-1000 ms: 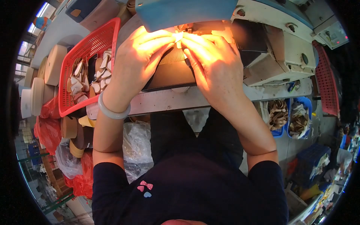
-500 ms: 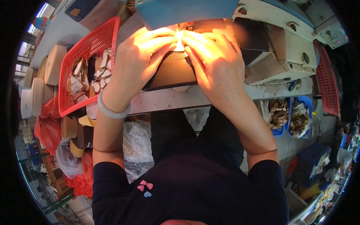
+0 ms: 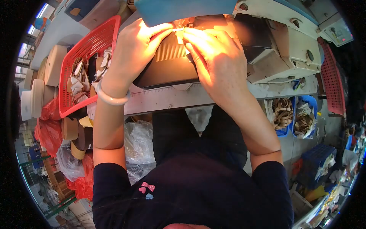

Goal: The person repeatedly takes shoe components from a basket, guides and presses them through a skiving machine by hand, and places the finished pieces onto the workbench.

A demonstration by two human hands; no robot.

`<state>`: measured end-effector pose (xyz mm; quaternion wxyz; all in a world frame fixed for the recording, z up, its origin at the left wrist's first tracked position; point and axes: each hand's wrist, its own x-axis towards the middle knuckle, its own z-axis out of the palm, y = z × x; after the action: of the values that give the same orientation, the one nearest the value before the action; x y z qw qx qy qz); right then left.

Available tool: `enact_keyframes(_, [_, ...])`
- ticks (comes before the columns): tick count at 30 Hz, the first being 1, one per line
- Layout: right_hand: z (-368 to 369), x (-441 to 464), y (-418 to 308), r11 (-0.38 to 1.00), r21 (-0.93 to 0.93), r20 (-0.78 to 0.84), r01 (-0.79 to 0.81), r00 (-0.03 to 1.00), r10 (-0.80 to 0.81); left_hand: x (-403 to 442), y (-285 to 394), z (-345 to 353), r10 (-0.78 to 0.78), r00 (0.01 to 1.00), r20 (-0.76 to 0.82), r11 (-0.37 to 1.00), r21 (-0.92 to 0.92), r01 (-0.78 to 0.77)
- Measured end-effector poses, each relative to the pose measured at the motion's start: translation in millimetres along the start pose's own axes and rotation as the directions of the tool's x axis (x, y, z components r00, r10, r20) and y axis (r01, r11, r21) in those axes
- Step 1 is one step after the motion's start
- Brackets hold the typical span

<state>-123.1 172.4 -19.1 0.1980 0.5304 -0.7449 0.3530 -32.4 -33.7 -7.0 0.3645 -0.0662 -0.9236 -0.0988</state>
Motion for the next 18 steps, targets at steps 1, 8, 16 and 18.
enact_keyframes(1, [1,0,1,1.0,0.003,-0.019,0.005,1.0,-0.005,1,-3,3,-0.002,1.0,-0.01,1.0,0.004,0.002])
enact_keyframes(8, [7,-11,7,0.986,0.052,-0.181,0.16,0.972,-0.148,-1,-19,17,0.022,0.999,-0.042,0.998,0.053,-0.02])
enact_keyframes(16, [35,-81,-11,0.938,0.261,0.003,0.23,0.971,-0.239,-64,27,-51,-0.09,0.994,0.054,0.979,-0.18,0.098])
enact_keyframes(18, [57,-88,-5,0.954,0.279,0.06,0.108,0.99,-0.129,-80,17,-66,-0.02,0.999,0.031,0.985,-0.168,0.025])
